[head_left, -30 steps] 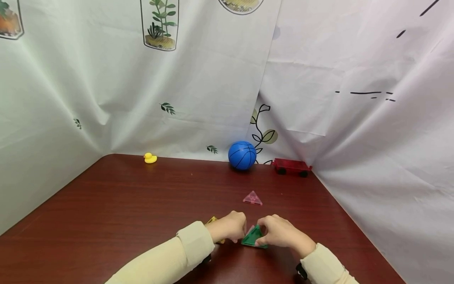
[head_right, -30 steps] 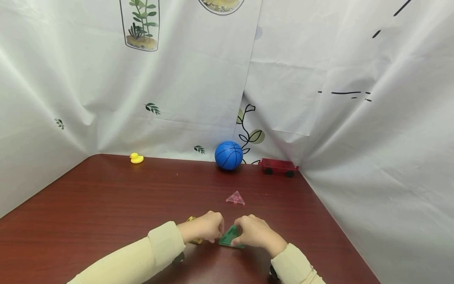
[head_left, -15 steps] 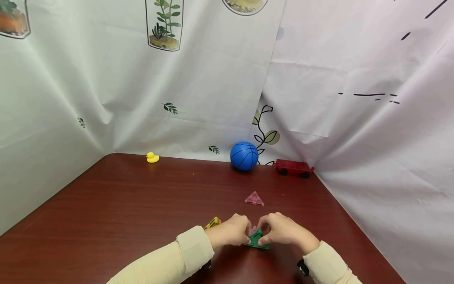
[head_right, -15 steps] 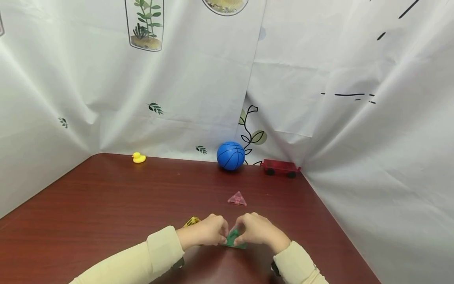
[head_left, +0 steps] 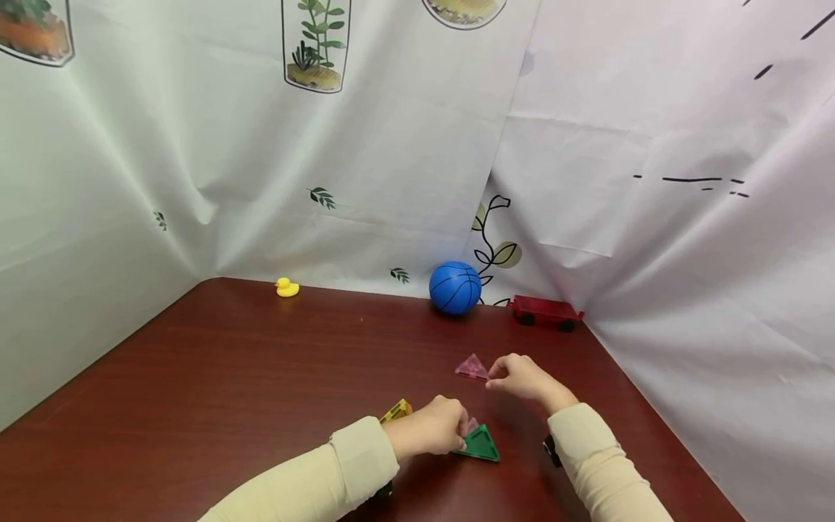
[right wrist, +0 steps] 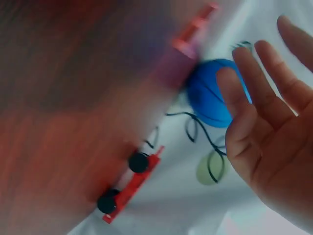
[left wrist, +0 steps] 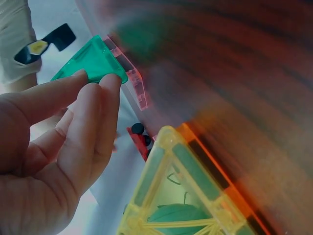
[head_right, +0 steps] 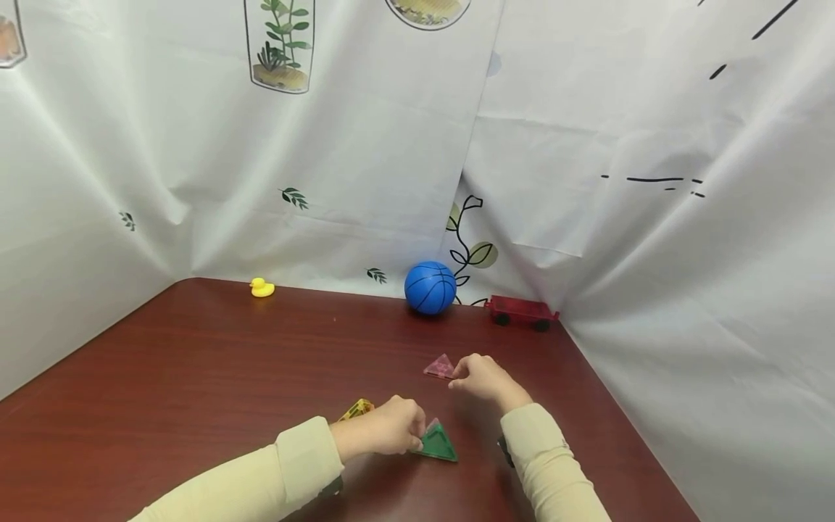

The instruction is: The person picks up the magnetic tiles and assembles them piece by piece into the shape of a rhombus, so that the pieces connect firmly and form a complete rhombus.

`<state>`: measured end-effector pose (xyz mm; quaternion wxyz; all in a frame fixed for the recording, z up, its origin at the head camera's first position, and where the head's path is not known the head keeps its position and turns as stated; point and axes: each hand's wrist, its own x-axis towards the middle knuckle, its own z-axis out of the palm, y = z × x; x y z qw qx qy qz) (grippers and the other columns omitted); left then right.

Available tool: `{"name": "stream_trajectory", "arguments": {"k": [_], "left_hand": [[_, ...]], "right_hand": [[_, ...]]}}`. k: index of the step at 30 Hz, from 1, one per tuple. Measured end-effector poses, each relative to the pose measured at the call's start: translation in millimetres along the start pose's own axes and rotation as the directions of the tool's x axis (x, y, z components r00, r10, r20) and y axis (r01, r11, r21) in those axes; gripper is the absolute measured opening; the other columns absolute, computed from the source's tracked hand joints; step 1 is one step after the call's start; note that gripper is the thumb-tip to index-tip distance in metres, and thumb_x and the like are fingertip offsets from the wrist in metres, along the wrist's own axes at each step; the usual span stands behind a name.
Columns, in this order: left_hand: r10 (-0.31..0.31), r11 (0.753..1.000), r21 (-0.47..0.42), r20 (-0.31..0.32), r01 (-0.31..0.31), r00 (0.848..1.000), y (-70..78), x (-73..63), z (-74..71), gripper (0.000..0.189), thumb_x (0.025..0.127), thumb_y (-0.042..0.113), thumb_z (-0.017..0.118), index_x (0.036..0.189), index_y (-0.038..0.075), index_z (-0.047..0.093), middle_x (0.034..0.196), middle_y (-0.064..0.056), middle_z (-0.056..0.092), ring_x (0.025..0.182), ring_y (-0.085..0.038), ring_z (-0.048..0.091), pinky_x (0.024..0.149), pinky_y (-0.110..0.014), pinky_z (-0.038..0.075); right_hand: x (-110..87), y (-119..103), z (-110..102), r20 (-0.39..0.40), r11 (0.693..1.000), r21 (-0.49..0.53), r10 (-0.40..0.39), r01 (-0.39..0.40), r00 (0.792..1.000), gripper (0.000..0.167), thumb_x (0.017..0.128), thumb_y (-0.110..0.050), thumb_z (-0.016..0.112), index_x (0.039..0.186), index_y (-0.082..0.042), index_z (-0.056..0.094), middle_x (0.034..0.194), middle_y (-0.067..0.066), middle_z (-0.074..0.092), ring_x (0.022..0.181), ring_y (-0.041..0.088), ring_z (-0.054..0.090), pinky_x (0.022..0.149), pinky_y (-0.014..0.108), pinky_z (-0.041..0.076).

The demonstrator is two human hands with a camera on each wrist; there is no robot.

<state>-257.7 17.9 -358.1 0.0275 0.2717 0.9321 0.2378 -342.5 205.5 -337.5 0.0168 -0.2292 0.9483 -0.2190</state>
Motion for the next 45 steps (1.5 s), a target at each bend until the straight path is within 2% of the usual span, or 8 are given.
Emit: {"name": "stream_trajectory", "arguments": {"k": [7, 11, 16, 20, 26, 30, 35, 45], "left_hand": [[0.0, 1.0, -0.016, 0.015, 0.0, 1.0, 1.2, 0.9, 0.6, 0.02, 0.071, 0.012, 0.072, 0.061, 0.014, 0.054, 0.056, 0.007, 0.047, 0.044, -0.002, 0.046, 0.046, -0.017, 0.038], [0.01, 1.0, -0.018, 0.009, -0.009, 1.0, 0.9, 0.7, 0.0, 0.022, 0.07, 0.011, 0.072, 0.06, 0.014, 0.054, 0.055, 0.008, 0.047, 0.046, -0.002, 0.045, 0.047, -0.016, 0.038], [0.025, 1.0, 0.007, -0.002, -0.025, 1.0, 0.6, 0.4, -0.7, 0.022, 0.069, 0.012, 0.073, 0.059, 0.015, 0.054, 0.056, 0.008, 0.047, 0.052, -0.004, 0.043, 0.049, -0.017, 0.037], [0.031, 0.999, 0.022, -0.016, -0.031, 0.999, 0.4, 0.1, -0.5, 0.021, 0.069, 0.013, 0.073, 0.06, 0.015, 0.054, 0.057, 0.008, 0.047, 0.053, -0.004, 0.043, 0.049, -0.017, 0.037], [0.011, 1.0, 0.003, -0.026, -0.011, 1.0, 0.8, -0.5, 1.0, 0.023, 0.07, 0.012, 0.073, 0.059, 0.014, 0.053, 0.054, 0.007, 0.046, 0.046, -0.002, 0.044, 0.046, -0.016, 0.037], [0.002, 1.0, -0.009, -0.019, -0.002, 1.0, 0.7, -1.2, 1.2, 0.023, 0.071, 0.012, 0.072, 0.059, 0.014, 0.052, 0.053, 0.007, 0.046, 0.043, -0.002, 0.045, 0.045, -0.016, 0.038], [0.002, 1.0, 0.012, -0.019, -0.002, 1.0, -0.4, -0.3, 0.2, 0.022, 0.071, 0.013, 0.072, 0.06, 0.015, 0.053, 0.056, 0.007, 0.046, 0.048, -0.003, 0.044, 0.047, -0.018, 0.038], [0.001, 1.0, 0.01, -0.013, -0.001, 1.0, -0.7, 0.8, 1.3, 0.022, 0.071, 0.013, 0.072, 0.06, 0.015, 0.052, 0.058, 0.007, 0.046, 0.049, -0.004, 0.045, 0.047, -0.018, 0.038]], "right_hand": [[12.3, 7, 17, 0.012, 0.985, -0.147, 0.097, -0.094, 0.995, 0.011, 0.078, -0.009, 0.063, 0.088, -0.007, 0.065, 0.08, 0.001, 0.06, 0.074, 0.015, 0.054, 0.067, 0.034, 0.046], [15.2, 10, 21, 0.025, 0.964, -0.237, 0.13, -0.121, 0.991, 0.023, 0.08, -0.001, 0.054, 0.099, -0.009, 0.066, 0.094, 0.006, 0.061, 0.09, 0.021, 0.055, 0.074, 0.039, 0.045], [14.1, 13, 23, 0.059, 0.953, -0.253, 0.188, -0.168, 0.98, 0.038, 0.08, 0.006, 0.046, 0.108, -0.013, 0.063, 0.109, 0.011, 0.057, 0.101, 0.025, 0.05, 0.074, 0.04, 0.043], [8.0, 14, 21, 0.058, 0.954, -0.26, 0.167, -0.146, 0.984, 0.038, 0.079, 0.007, 0.047, 0.106, -0.012, 0.064, 0.107, 0.01, 0.058, 0.103, 0.026, 0.05, 0.078, 0.041, 0.043], [-8.8, 17, 15, 0.039, 0.963, -0.26, 0.082, -0.069, 0.996, 0.026, 0.078, 0.005, 0.053, 0.094, -0.008, 0.068, 0.093, 0.005, 0.063, 0.097, 0.026, 0.054, 0.077, 0.039, 0.044], [-23.2, 19, 13, 0.034, 0.967, -0.249, 0.056, -0.046, 0.998, 0.021, 0.078, 0.004, 0.055, 0.089, -0.007, 0.069, 0.088, 0.004, 0.064, 0.091, 0.023, 0.057, 0.072, 0.035, 0.046], [-40.2, 20, 14, 0.037, 0.976, -0.209, 0.067, -0.058, 0.997, 0.021, 0.078, 0.004, 0.055, 0.089, -0.007, 0.069, 0.088, 0.004, 0.064, 0.086, 0.019, 0.057, 0.067, 0.031, 0.046], [-64.6, 15, 5, 0.072, 0.972, -0.233, 0.0, 0.017, 0.997, 0.015, 0.07, 0.004, 0.06, 0.071, -0.009, 0.067, 0.071, 0.0, 0.062, 0.065, 0.009, 0.053, 0.057, 0.027, 0.043]]}}
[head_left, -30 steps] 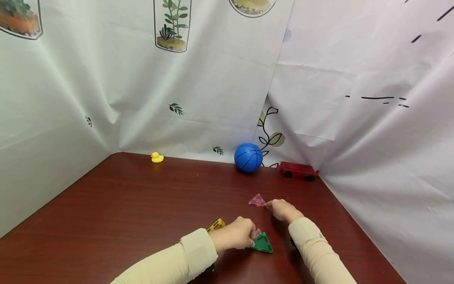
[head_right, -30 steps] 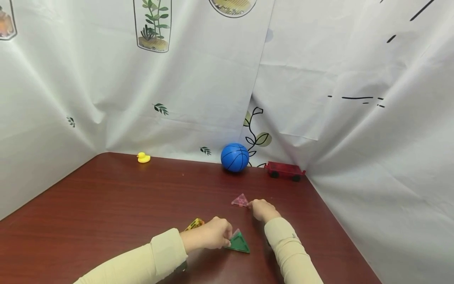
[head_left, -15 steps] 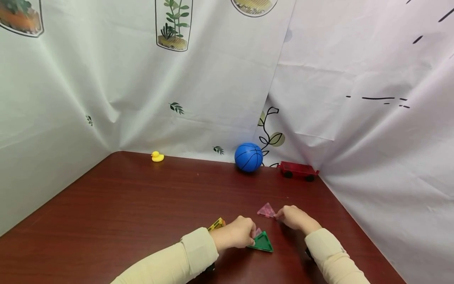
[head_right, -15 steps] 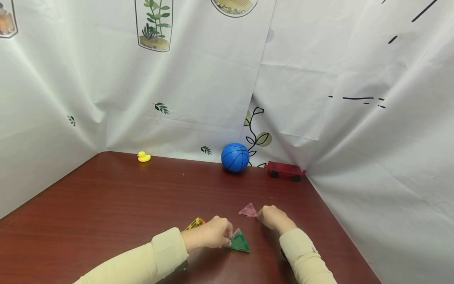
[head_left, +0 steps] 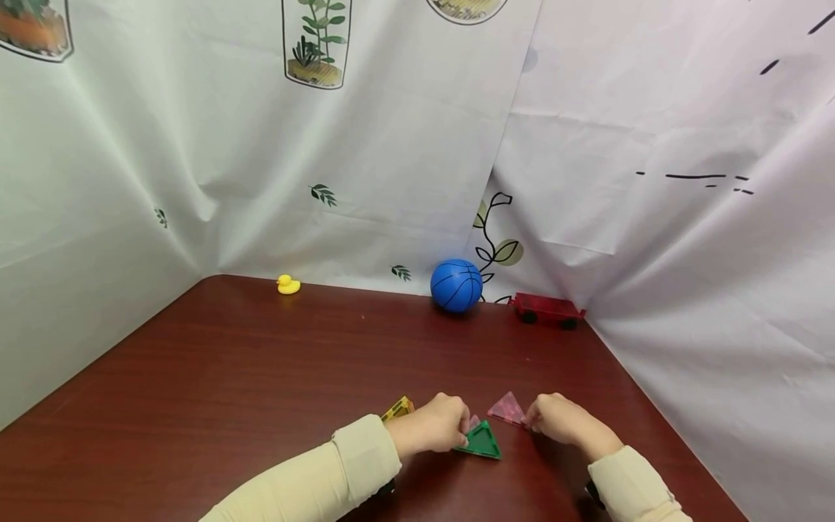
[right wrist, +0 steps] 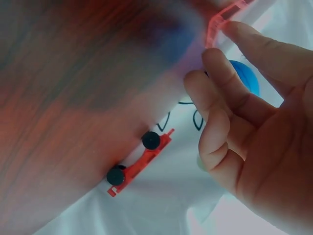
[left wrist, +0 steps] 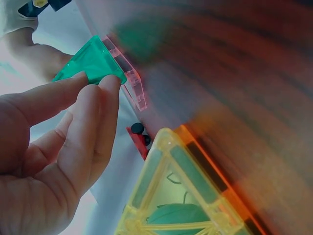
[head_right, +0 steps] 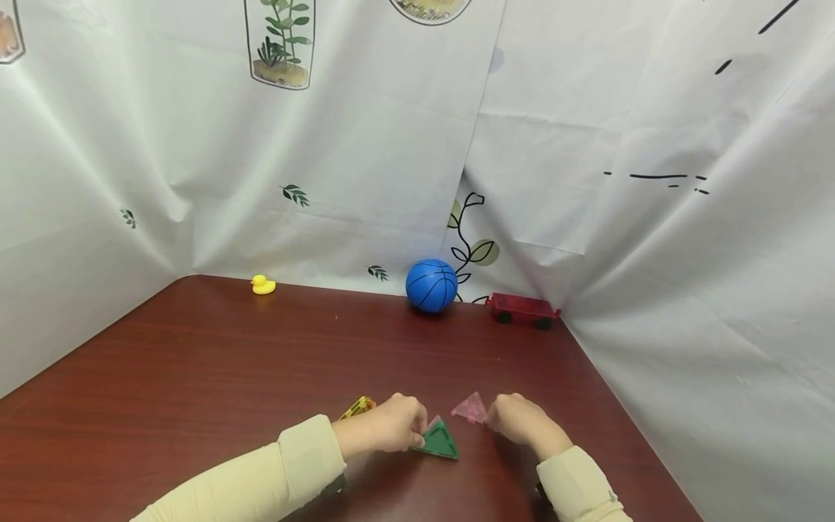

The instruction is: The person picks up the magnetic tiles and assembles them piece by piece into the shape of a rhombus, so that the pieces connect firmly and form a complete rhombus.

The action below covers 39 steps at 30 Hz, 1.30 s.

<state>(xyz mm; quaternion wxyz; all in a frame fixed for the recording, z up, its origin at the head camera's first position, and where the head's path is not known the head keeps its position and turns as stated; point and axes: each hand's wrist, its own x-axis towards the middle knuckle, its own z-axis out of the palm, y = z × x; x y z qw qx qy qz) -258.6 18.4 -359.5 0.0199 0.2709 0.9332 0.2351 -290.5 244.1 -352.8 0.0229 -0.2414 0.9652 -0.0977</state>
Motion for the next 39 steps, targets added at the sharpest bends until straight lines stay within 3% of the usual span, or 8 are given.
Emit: {"name": "stream_trajectory", "arguments": {"k": [6, 10, 15, 19, 25, 32, 39], "left_hand": [[0.009, 1.0, 0.008, -0.011, -0.009, 1.0, -0.5, -0.6, -0.9, 0.023, 0.07, 0.013, 0.072, 0.06, 0.015, 0.052, 0.058, 0.007, 0.046, 0.05, -0.004, 0.044, 0.048, -0.017, 0.038], [0.019, 1.0, 0.016, -0.023, -0.019, 1.0, -0.3, -1.3, -1.2, 0.024, 0.069, 0.013, 0.073, 0.059, 0.015, 0.052, 0.058, 0.008, 0.046, 0.051, -0.003, 0.044, 0.049, -0.016, 0.037], [0.001, 1.0, -0.014, -0.013, -0.001, 1.0, 0.3, -2.3, -0.7, 0.023, 0.071, 0.012, 0.072, 0.06, 0.015, 0.052, 0.058, 0.007, 0.046, 0.044, -0.002, 0.045, 0.048, -0.016, 0.038], [-0.013, 1.0, -0.024, -0.005, 0.012, 1.0, 0.6, -2.2, 0.4, 0.022, 0.071, 0.012, 0.072, 0.061, 0.014, 0.052, 0.058, 0.006, 0.046, 0.044, -0.003, 0.045, 0.047, -0.017, 0.038], [-0.024, 0.999, -0.03, 0.005, 0.024, 1.0, 0.9, -1.8, 1.7, 0.022, 0.072, 0.012, 0.071, 0.061, 0.014, 0.052, 0.058, 0.006, 0.046, 0.043, -0.003, 0.046, 0.045, -0.018, 0.038], [-0.01, 1.0, -0.006, -0.004, 0.01, 1.0, 1.0, -1.3, -0.2, 0.023, 0.07, 0.013, 0.072, 0.06, 0.015, 0.052, 0.058, 0.007, 0.046, 0.048, -0.004, 0.044, 0.047, -0.018, 0.038], [-0.004, 1.0, 0.007, -0.011, 0.004, 1.0, 1.4, -0.7, -0.7, 0.023, 0.07, 0.012, 0.072, 0.06, 0.015, 0.052, 0.057, 0.007, 0.047, 0.045, -0.003, 0.045, 0.048, -0.017, 0.038]], "right_hand": [[-3.3, -3, -2, -0.012, 1.0, -0.008, 0.002, -0.002, 1.0, 0.011, 0.068, -0.001, 0.064, 0.067, -0.012, 0.065, 0.065, -0.005, 0.058, 0.06, 0.008, 0.05, 0.055, 0.03, 0.043], [5.1, -3, 0, -0.055, 0.998, -0.015, 0.055, -0.056, 0.997, 0.009, 0.07, -0.009, 0.07, 0.078, -0.011, 0.067, 0.067, -0.007, 0.058, 0.065, 0.009, 0.051, 0.06, 0.032, 0.045], [17.9, -4, 3, -0.057, 0.992, 0.018, 0.127, -0.127, 0.99, 0.035, 0.067, -0.022, 0.074, 0.096, -0.006, 0.064, 0.089, 0.001, 0.061, 0.083, 0.017, 0.054, 0.072, 0.039, 0.045], [24.7, -3, 6, -0.01, 0.989, 0.035, 0.144, -0.143, 0.99, 0.055, 0.062, -0.029, 0.077, 0.105, 0.001, 0.059, 0.092, 0.005, 0.059, 0.083, 0.02, 0.053, 0.073, 0.04, 0.044], [30.8, 0, 10, 0.029, 0.988, 0.079, 0.132, -0.134, 0.991, 0.042, 0.06, -0.027, 0.079, 0.089, -0.002, 0.062, 0.068, 0.0, 0.055, 0.062, 0.014, 0.049, 0.06, 0.032, 0.043], [33.1, 5, 12, 0.002, 0.985, 0.099, 0.145, -0.144, 0.989, 0.055, 0.056, -0.027, 0.081, 0.097, 0.003, 0.059, 0.077, 0.003, 0.057, 0.066, 0.013, 0.049, 0.066, 0.034, 0.044], [28.5, 1, 11, -0.067, 0.98, 0.119, 0.167, -0.158, 0.984, 0.052, 0.054, -0.026, 0.082, 0.088, -0.009, 0.046, 0.061, -0.002, 0.047, 0.056, 0.011, 0.046, 0.051, 0.031, 0.037]]}}
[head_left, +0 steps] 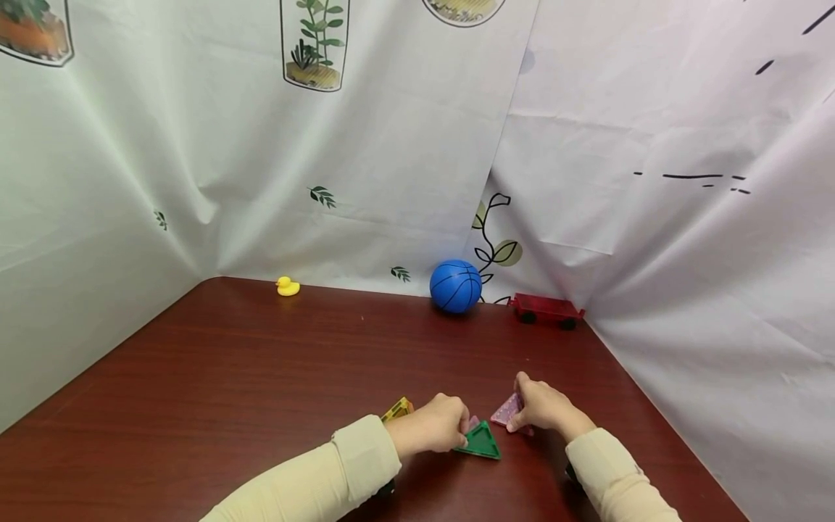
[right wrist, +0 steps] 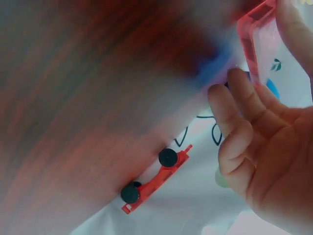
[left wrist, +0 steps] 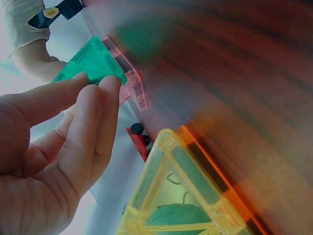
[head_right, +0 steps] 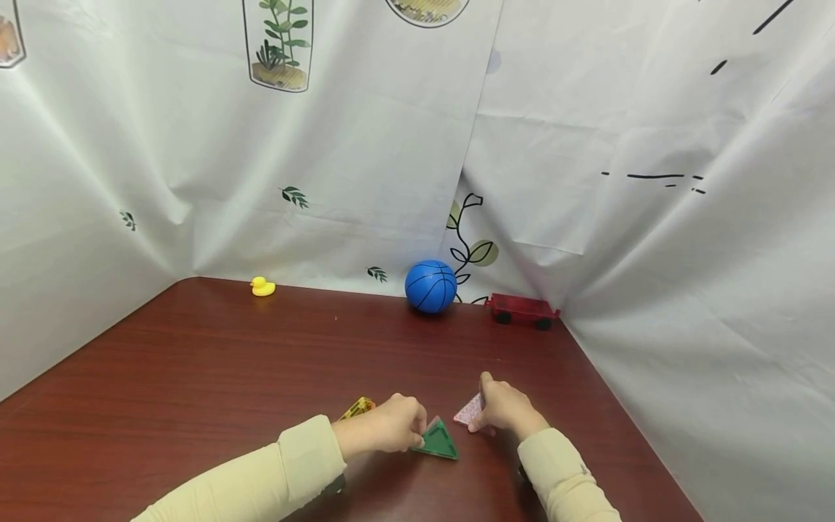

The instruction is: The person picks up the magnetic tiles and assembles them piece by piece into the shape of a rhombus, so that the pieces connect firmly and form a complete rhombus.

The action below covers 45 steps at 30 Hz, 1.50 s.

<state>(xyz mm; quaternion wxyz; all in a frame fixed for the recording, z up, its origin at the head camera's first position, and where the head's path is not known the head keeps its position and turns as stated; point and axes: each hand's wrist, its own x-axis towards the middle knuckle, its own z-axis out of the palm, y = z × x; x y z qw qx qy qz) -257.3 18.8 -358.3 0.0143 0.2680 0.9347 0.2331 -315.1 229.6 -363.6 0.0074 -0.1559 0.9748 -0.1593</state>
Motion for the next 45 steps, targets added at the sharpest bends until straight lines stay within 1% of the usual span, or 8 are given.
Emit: {"name": "stream_trajectory", "arguments": {"k": [3, 9, 13, 17, 22, 32, 38, 45], "left_hand": [[-0.008, 1.0, -0.008, 0.006, 0.008, 1.0, 0.1, -0.3, -0.2, 0.023, 0.071, 0.012, 0.072, 0.06, 0.015, 0.052, 0.058, 0.006, 0.047, 0.043, -0.002, 0.046, 0.048, -0.017, 0.038], [-0.011, 1.0, -0.01, -0.001, 0.011, 1.0, -0.3, -0.6, 0.4, 0.023, 0.071, 0.012, 0.072, 0.06, 0.014, 0.051, 0.057, 0.006, 0.046, 0.042, -0.002, 0.046, 0.048, -0.017, 0.038], [-0.009, 1.0, -0.004, 0.001, 0.009, 1.0, -0.8, -0.2, 1.5, 0.024, 0.071, 0.013, 0.072, 0.059, 0.015, 0.051, 0.057, 0.007, 0.046, 0.044, -0.002, 0.045, 0.047, -0.018, 0.038], [-0.011, 1.0, -0.003, 0.0, 0.011, 1.0, -1.4, 0.4, 2.0, 0.024, 0.071, 0.013, 0.072, 0.059, 0.015, 0.051, 0.057, 0.007, 0.046, 0.047, -0.003, 0.045, 0.048, -0.018, 0.038], [-0.008, 1.0, 0.002, -0.01, 0.008, 1.0, -1.4, 0.9, 2.2, 0.024, 0.07, 0.013, 0.072, 0.058, 0.015, 0.051, 0.057, 0.007, 0.045, 0.047, -0.003, 0.044, 0.049, -0.018, 0.038], [0.0, 1.0, 0.001, -0.005, 0.0, 1.0, -0.8, 0.3, 0.6, 0.024, 0.07, 0.013, 0.072, 0.058, 0.015, 0.051, 0.055, 0.007, 0.046, 0.047, -0.003, 0.044, 0.047, -0.018, 0.038], [-0.005, 1.0, -0.014, 0.01, 0.006, 1.0, -0.1, -0.2, -0.9, 0.024, 0.071, 0.012, 0.072, 0.058, 0.014, 0.051, 0.055, 0.007, 0.046, 0.045, -0.003, 0.045, 0.046, -0.018, 0.038], [-0.001, 0.997, -0.077, 0.028, 0.003, 1.0, -0.3, -1.4, -0.2, 0.024, 0.072, 0.01, 0.071, 0.058, 0.012, 0.052, 0.053, 0.005, 0.046, 0.043, -0.005, 0.045, 0.043, -0.019, 0.038]], "right_hand": [[-2.1, -2, -3, -0.039, 0.998, 0.045, -0.032, 0.033, 0.999, 0.044, 0.058, -0.019, 0.08, 0.081, -0.009, 0.045, 0.061, -0.002, 0.045, 0.056, 0.012, 0.044, 0.05, 0.029, 0.036], [-7.9, -3, -11, -0.059, 0.984, 0.13, -0.113, 0.12, 0.992, 0.02, 0.068, -0.012, 0.073, 0.074, -0.005, 0.056, 0.062, -0.003, 0.051, 0.051, 0.01, 0.047, 0.047, 0.025, 0.041], [-12.8, -4, -12, -0.077, 0.977, 0.144, -0.148, 0.158, 0.986, 0.015, 0.072, -0.015, 0.07, 0.072, -0.006, 0.059, 0.06, -0.005, 0.054, 0.048, 0.008, 0.047, 0.045, 0.024, 0.041], [-16.7, -9, -10, -0.116, 0.971, 0.137, -0.18, 0.195, 0.977, 0.015, 0.071, -0.015, 0.069, 0.067, -0.009, 0.057, 0.058, -0.009, 0.053, 0.048, 0.005, 0.046, 0.044, 0.023, 0.039], [-19.9, -16, -7, -0.156, 0.978, 0.102, -0.166, 0.183, 0.974, 0.018, 0.068, -0.015, 0.069, 0.063, -0.014, 0.052, 0.05, -0.01, 0.046, 0.045, 0.003, 0.04, 0.041, 0.021, 0.035], [-21.8, -22, -1, -0.135, 0.992, 0.062, -0.096, 0.105, 0.986, 0.022, 0.068, -0.021, 0.071, 0.062, -0.017, 0.05, 0.049, -0.009, 0.042, 0.045, 0.006, 0.039, 0.04, 0.024, 0.032], [-21.5, -31, 2, -0.129, 0.991, 0.052, -0.113, 0.12, 0.985, 0.021, 0.069, -0.022, 0.07, 0.063, -0.017, 0.05, 0.051, -0.01, 0.043, 0.045, 0.006, 0.039, 0.04, 0.024, 0.031], [-23.3, -39, 3, -0.067, 0.987, 0.041, -0.153, 0.156, 0.986, 0.017, 0.073, -0.025, 0.067, 0.068, -0.017, 0.053, 0.055, -0.01, 0.046, 0.047, 0.006, 0.04, 0.041, 0.024, 0.033]]}}
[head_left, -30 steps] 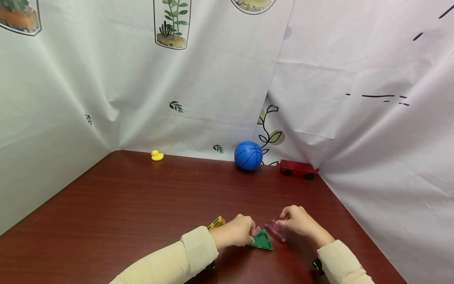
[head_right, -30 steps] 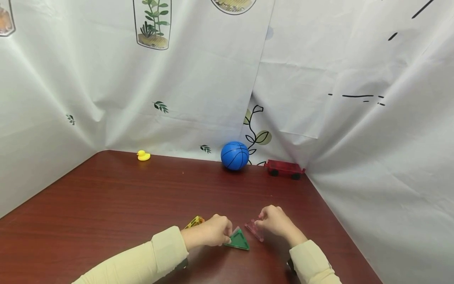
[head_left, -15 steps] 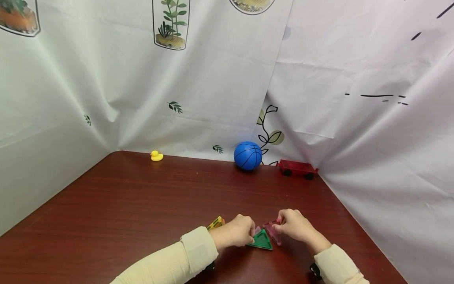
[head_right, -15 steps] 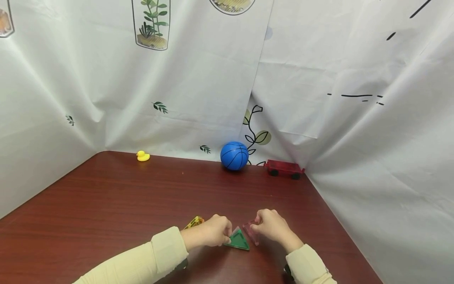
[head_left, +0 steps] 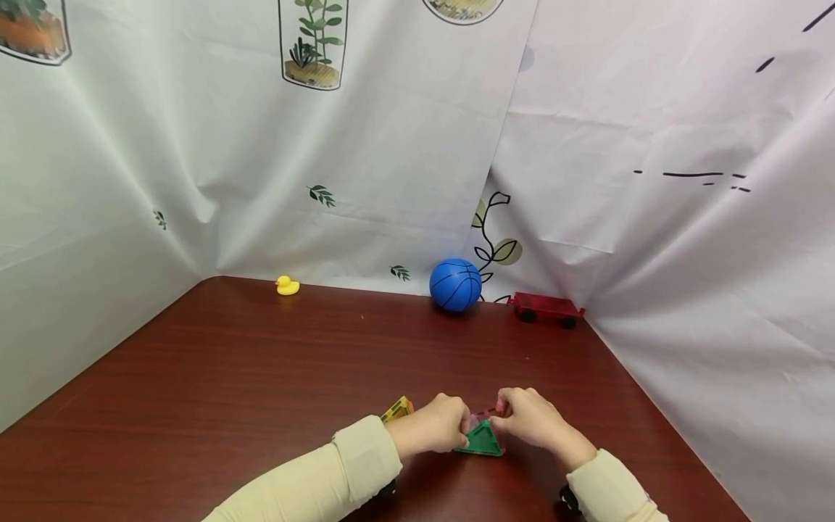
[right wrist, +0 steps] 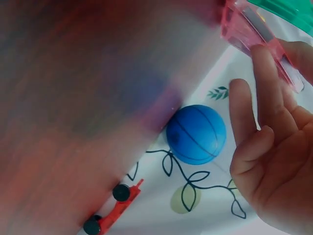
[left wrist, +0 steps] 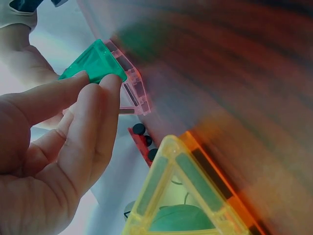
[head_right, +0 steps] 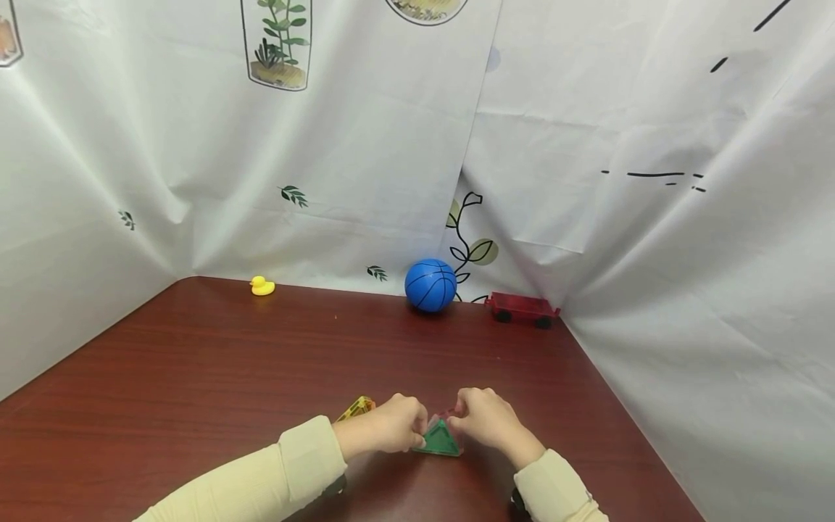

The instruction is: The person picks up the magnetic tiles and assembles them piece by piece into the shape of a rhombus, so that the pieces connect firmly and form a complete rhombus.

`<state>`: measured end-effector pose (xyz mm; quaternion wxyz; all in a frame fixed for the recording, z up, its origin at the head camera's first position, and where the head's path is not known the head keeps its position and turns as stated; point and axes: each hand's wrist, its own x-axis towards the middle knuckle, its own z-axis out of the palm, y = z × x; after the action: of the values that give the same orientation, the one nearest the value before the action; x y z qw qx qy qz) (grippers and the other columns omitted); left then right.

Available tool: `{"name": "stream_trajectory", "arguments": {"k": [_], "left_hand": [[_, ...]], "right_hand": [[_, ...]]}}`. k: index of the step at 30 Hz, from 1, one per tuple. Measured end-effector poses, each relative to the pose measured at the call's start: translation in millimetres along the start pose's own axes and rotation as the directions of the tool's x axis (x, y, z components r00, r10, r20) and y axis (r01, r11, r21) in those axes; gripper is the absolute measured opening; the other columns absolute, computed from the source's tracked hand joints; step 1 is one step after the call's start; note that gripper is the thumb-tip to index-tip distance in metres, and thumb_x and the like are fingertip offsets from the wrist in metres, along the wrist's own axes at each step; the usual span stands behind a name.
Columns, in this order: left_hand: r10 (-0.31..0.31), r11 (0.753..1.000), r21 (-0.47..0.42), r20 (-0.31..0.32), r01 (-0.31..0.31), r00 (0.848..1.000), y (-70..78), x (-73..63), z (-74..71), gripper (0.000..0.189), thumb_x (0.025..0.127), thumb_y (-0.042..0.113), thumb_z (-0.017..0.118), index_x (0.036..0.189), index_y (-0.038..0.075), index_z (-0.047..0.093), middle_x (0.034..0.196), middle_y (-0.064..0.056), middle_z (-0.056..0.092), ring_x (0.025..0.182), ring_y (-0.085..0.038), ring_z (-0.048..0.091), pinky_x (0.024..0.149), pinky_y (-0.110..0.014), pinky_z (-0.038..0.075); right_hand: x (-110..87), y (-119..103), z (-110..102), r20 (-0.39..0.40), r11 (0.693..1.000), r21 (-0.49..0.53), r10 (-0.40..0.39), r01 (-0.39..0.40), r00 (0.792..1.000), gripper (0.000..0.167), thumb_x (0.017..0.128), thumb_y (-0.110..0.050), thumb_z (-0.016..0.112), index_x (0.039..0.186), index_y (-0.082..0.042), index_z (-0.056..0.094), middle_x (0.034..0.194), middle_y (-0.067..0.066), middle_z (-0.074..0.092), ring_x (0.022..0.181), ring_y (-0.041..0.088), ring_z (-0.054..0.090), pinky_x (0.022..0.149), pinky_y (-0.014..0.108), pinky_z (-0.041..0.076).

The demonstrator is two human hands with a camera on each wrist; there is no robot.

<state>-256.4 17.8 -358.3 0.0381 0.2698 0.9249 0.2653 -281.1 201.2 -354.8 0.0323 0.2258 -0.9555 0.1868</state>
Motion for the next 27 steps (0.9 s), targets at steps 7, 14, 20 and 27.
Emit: {"name": "stream_trajectory", "arguments": {"k": [7, 14, 20, 27], "left_hand": [[-0.004, 1.0, 0.02, -0.001, 0.004, 1.0, 0.3, 0.4, -0.2, 0.024, 0.072, 0.011, 0.071, 0.059, 0.013, 0.051, 0.054, 0.005, 0.046, 0.045, -0.005, 0.044, 0.044, -0.019, 0.037], [-0.009, 0.998, 0.058, -0.019, 0.01, 1.0, 0.6, 1.3, 0.0, 0.025, 0.072, 0.012, 0.071, 0.058, 0.014, 0.05, 0.052, 0.007, 0.046, 0.044, -0.003, 0.044, 0.045, -0.018, 0.037], [-0.003, 1.0, 0.018, -0.013, 0.003, 1.0, -1.3, 1.2, 1.2, 0.026, 0.073, 0.01, 0.07, 0.058, 0.012, 0.049, 0.05, 0.005, 0.044, 0.042, -0.004, 0.042, 0.043, -0.019, 0.036], [0.002, 0.999, 0.048, -0.016, -0.001, 1.0, -2.2, 2.2, 1.4, 0.025, 0.072, 0.011, 0.071, 0.058, 0.014, 0.05, 0.05, 0.007, 0.046, 0.041, -0.003, 0.043, 0.043, -0.017, 0.037]], "right_hand": [[-4.6, -2, -10, 0.091, 0.996, 0.075, -0.059, 0.052, 0.994, 0.014, 0.077, -0.024, 0.065, 0.078, -0.012, 0.058, 0.066, -0.01, 0.054, 0.056, 0.005, 0.048, 0.048, 0.025, 0.04], [-7.0, 0, -16, 0.156, 0.993, 0.076, -0.103, 0.092, 0.982, 0.012, 0.076, -0.02, 0.066, 0.081, -0.011, 0.06, 0.068, -0.01, 0.056, 0.06, 0.004, 0.051, 0.053, 0.025, 0.043], [-9.2, 0, -16, 0.198, 0.989, 0.111, -0.114, 0.094, 0.973, 0.015, 0.073, -0.024, 0.069, 0.08, -0.014, 0.061, 0.068, -0.011, 0.056, 0.061, 0.005, 0.052, 0.053, 0.026, 0.043], [-9.8, -2, -17, 0.216, 0.99, 0.123, -0.099, 0.073, 0.972, 0.017, 0.072, -0.025, 0.069, 0.082, -0.013, 0.063, 0.07, -0.011, 0.058, 0.062, 0.004, 0.053, 0.055, 0.026, 0.043]]}}
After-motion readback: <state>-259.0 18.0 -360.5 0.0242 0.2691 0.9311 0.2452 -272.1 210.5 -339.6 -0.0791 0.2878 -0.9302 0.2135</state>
